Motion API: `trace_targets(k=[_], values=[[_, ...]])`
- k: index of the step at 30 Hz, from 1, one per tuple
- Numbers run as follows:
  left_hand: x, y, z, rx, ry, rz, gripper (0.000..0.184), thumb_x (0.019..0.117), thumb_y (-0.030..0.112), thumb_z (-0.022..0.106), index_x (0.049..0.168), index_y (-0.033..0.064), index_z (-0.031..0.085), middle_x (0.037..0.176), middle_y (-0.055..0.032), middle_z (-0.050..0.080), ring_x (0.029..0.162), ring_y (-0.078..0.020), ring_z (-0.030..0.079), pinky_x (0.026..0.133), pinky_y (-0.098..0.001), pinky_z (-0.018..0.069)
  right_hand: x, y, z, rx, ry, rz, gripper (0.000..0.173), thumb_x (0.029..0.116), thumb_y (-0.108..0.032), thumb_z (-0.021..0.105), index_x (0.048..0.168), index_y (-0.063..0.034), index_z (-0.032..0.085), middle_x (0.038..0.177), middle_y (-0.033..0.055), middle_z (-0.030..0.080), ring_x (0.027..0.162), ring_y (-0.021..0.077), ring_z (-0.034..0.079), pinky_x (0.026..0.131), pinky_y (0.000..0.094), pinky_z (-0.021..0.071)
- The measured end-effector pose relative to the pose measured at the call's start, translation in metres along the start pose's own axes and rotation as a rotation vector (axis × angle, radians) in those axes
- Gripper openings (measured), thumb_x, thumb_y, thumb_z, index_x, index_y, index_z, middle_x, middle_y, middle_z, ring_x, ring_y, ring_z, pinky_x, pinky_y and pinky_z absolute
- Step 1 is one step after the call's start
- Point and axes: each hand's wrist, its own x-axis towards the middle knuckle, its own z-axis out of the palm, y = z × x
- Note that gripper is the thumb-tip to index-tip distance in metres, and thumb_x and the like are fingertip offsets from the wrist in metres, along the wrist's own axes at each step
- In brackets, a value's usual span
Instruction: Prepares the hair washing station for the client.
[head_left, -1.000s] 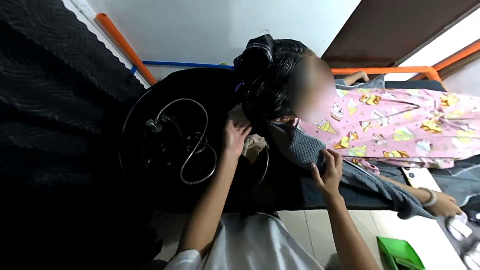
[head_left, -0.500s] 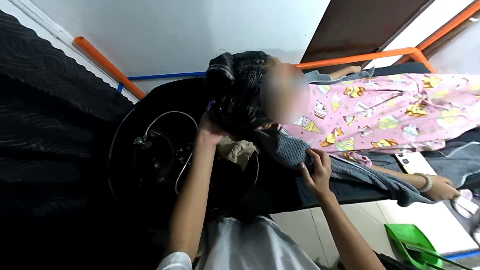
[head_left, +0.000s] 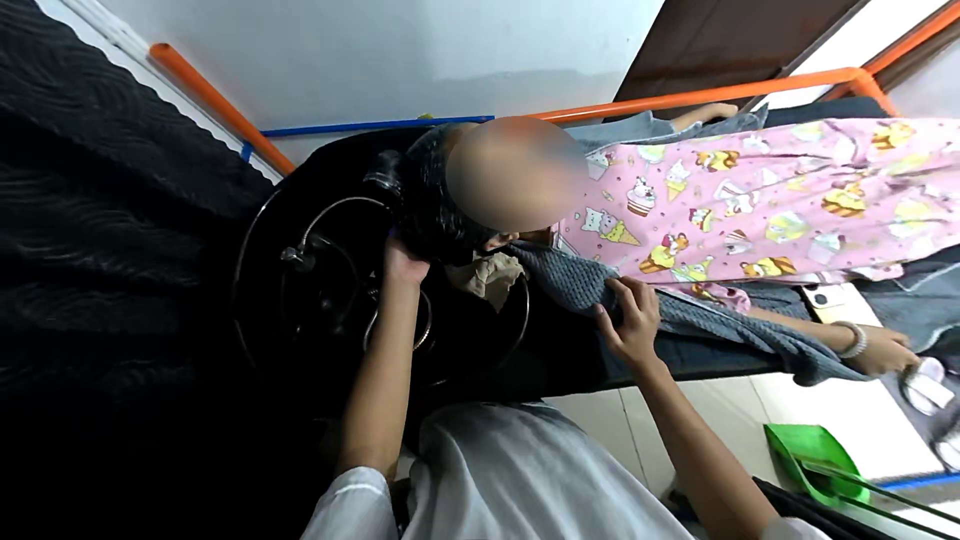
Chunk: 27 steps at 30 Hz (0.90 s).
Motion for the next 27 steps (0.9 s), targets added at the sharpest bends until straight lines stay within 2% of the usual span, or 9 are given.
trace_targets(k=[5, 9, 12, 13, 16, 18, 21, 23, 27], values=[[0.021, 0.002, -0.037, 0.032, 0.022, -0.054, 0.037, 0.109, 0.042, 0.033, 0.109, 0.0156, 0.058, 0.095, -0.0046, 0.066, 0.086, -0.0186, 0.065, 0.074, -0.0397, 0.0566, -0.006, -0.012, 0.006, -0.03, 0.0, 0.017, 0.057, 0.0988, -0.05, 0.048, 0.124, -0.0037, 0.07, 0.119, 0.0229, 0.066, 0.111, 0.0377, 0.061, 0.098, 0.0522, 0.0467], [0.041, 0.022, -0.057, 0.216, 0.001, -0.193, 0.043, 0.1066, 0.054, 0.035, 0.099, 0.0182, 0.057, 0.081, -0.0019, 0.059, 0.073, -0.018, 0.059, 0.066, -0.0402, 0.0538, -0.015, -0.029, 0.01, -0.046, 0.043, 0.1, 0.057, 0.1002, -0.046, 0.048, 0.127, -0.0012, 0.069, 0.125, 0.027, 0.064, 0.121, 0.0405, 0.059, 0.107, 0.0532, 0.0448], [0.056, 0.031, -0.079, 0.41, -0.018, -0.311, 0.05, 0.1043, 0.06, 0.037, 0.111, 0.0153, 0.058, 0.091, -0.0074, 0.061, 0.079, -0.0236, 0.062, 0.069, -0.0464, 0.0549, -0.021, -0.049, 0.016, -0.057, 0.096, 0.188, 0.053, 0.1015, -0.04, 0.048, 0.129, 0.0008, 0.068, 0.131, 0.0278, 0.062, 0.127, 0.0401, 0.058, 0.109, 0.0505, 0.0456], [0.063, 0.033, -0.086, 0.441, -0.031, -0.366, 0.05, 0.1054, 0.056, 0.04, 0.121, 0.0113, 0.057, 0.099, -0.0127, 0.062, 0.086, -0.0285, 0.063, 0.074, -0.0515, 0.0558, -0.021, -0.059, 0.017, -0.04, 0.111, 0.238, 0.053, 0.1027, -0.038, 0.047, 0.131, 0.0018, 0.067, 0.134, 0.0279, 0.061, 0.131, 0.0401, 0.055, 0.111, 0.0501, 0.0448], [0.078, 0.034, -0.097, 0.571, -0.097, -0.481, 0.044, 0.1093, 0.042, 0.041, 0.132, 0.0055, 0.053, 0.105, -0.0188, 0.064, 0.089, -0.0329, 0.066, 0.075, -0.053, 0.058, -0.021, -0.103, 0.018, 0.054, 0.236, 0.393, 0.054, 0.1081, -0.035, 0.039, 0.131, 0.0062, 0.064, 0.138, 0.0258, 0.061, 0.136, 0.0343, 0.053, 0.116, 0.0457, 0.0418], [0.082, 0.039, -0.099, 0.628, -0.164, -0.51, 0.042, 0.109, 0.039, 0.044, 0.131, 0.0053, 0.055, 0.102, -0.0179, 0.066, 0.087, -0.0309, 0.067, 0.074, -0.0499, 0.0582, -0.02, -0.147, 0.026, 0.05, 0.386, 0.47, 0.052, 0.1098, -0.03, 0.034, 0.133, 0.0076, 0.061, 0.13, 0.024, 0.065, 0.126, 0.027, 0.061, 0.111, 0.0407, 0.0464], [0.083, 0.05, -0.098, 0.662, -0.248, -0.551, 0.035, 0.1071, 0.038, 0.051, 0.12, 0.0064, 0.061, 0.092, -0.0124, 0.066, 0.078, -0.0243, 0.066, 0.071, -0.042, 0.0586, -0.002, -0.222, 0.049, -0.035, 0.491, 0.476, 0.045, 0.1092, -0.022, 0.036, 0.13, 0.0081, 0.062, 0.125, 0.0241, 0.066, 0.121, 0.0279, 0.063, 0.108, 0.0423, 0.0482], [0.082, 0.057, -0.1, 0.679, -0.296, -0.563, 0.031, 0.1065, 0.035, 0.052, 0.118, 0.0083, 0.062, 0.091, -0.0095, 0.066, 0.076, -0.0215, 0.066, 0.068, -0.0388, 0.0577, 0.012, -0.267, 0.067, -0.088, 0.445, 0.42, 0.041, 0.1065, -0.021, 0.041, 0.126, 0.0072, 0.065, 0.125, 0.0234, 0.067, 0.121, 0.0311, 0.062, 0.108, 0.0462, 0.0479], [0.085, 0.069, -0.097, 0.788, -0.341, -0.451, 0.035, 0.103, 0.022, 0.058, 0.135, 0.0093, 0.054, 0.117, -0.0147, 0.065, 0.094, -0.0247, 0.067, 0.077, -0.0409, 0.0578, 0.038, -0.315, 0.112, 0.01, 0.183, 0.448, 0.029, 0.0967, -0.014, 0.059, 0.12, 0.0007, 0.07, 0.118, 0.0171, 0.07, 0.114, 0.028, 0.066, 0.101, 0.0465, 0.0539]])
